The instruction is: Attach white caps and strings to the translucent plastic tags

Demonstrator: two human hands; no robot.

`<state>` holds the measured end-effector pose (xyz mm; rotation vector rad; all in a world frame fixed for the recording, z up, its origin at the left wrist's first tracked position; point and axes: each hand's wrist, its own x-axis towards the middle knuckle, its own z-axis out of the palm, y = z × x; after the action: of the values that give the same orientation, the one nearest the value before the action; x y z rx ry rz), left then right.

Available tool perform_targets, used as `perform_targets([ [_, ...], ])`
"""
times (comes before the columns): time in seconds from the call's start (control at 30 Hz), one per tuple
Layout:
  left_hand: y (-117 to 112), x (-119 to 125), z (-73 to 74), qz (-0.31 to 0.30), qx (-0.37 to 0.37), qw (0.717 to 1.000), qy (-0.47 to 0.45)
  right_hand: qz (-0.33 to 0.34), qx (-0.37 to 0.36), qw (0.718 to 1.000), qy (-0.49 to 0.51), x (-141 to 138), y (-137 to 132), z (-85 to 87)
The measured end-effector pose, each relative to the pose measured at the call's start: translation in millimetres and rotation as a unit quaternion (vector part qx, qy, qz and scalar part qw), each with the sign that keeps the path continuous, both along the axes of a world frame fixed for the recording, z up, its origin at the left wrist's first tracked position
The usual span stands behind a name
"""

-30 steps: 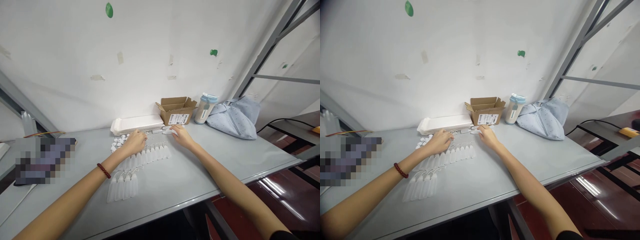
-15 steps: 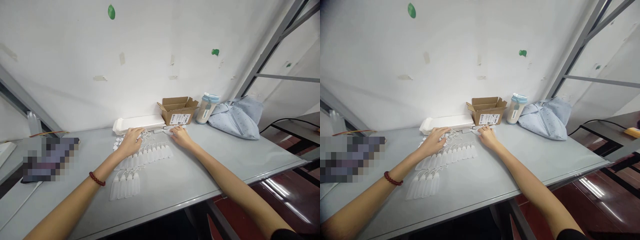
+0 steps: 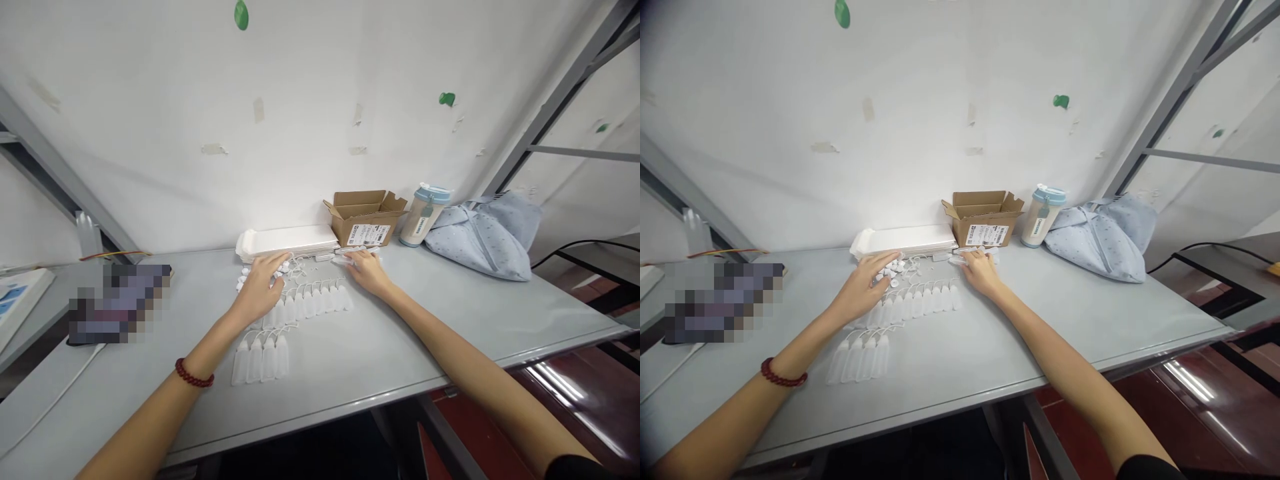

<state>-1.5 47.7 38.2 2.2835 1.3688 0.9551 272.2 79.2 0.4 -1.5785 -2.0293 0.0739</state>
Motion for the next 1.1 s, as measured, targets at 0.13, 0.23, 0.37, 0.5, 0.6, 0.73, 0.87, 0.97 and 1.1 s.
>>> perform_targets([
  [0.13, -10, 9, 2.4, 0.036, 0.013, 0.999, -0.03, 0.016, -0.008, 0.995, 0.095, -11, -14, 8.6],
  [0.23, -17, 17, 3.2, 0.029, 0.009, 0.999, -0.023, 0.12, -0.071, 0.944, 0.3, -27, -30, 16.6],
  [0.37, -23, 22, 3.7, 0.005, 0.031, 0.999, -0.004, 0.169, -0.108, 0.911, 0.361, -47, -50, 24.3],
  [0.5, -25, 23, 1.2, -0.007, 0.066, 0.998, 0.02, 0.168, -0.113, 0.9, 0.386, -55, -57, 23.7],
  [0.6, -25, 23, -0.4, -0.024, 0.091, 0.995, 0.027, 0.165, -0.108, 0.892, 0.406, -56, -58, 21.3],
  [0.73, -28, 25, 0.5, -0.029, 0.095, 0.995, 0.012, 0.154, -0.105, 0.888, 0.421, -57, -59, 20.7],
  [0.87, -30, 26, 2.6, -0.026, 0.101, 0.995, -0.01, 0.142, -0.105, 0.883, 0.435, -57, -60, 21.0],
  [0.97, -31, 26, 3.8, -0.03, 0.092, 0.995, -0.034, 0.141, -0.112, 0.878, 0.444, -57, -60, 21.8],
  [1.1, -34, 27, 5.6, -0.029, 0.079, 0.995, -0.055, 0.157, -0.135, 0.861, 0.464, -59, -64, 25.4],
])
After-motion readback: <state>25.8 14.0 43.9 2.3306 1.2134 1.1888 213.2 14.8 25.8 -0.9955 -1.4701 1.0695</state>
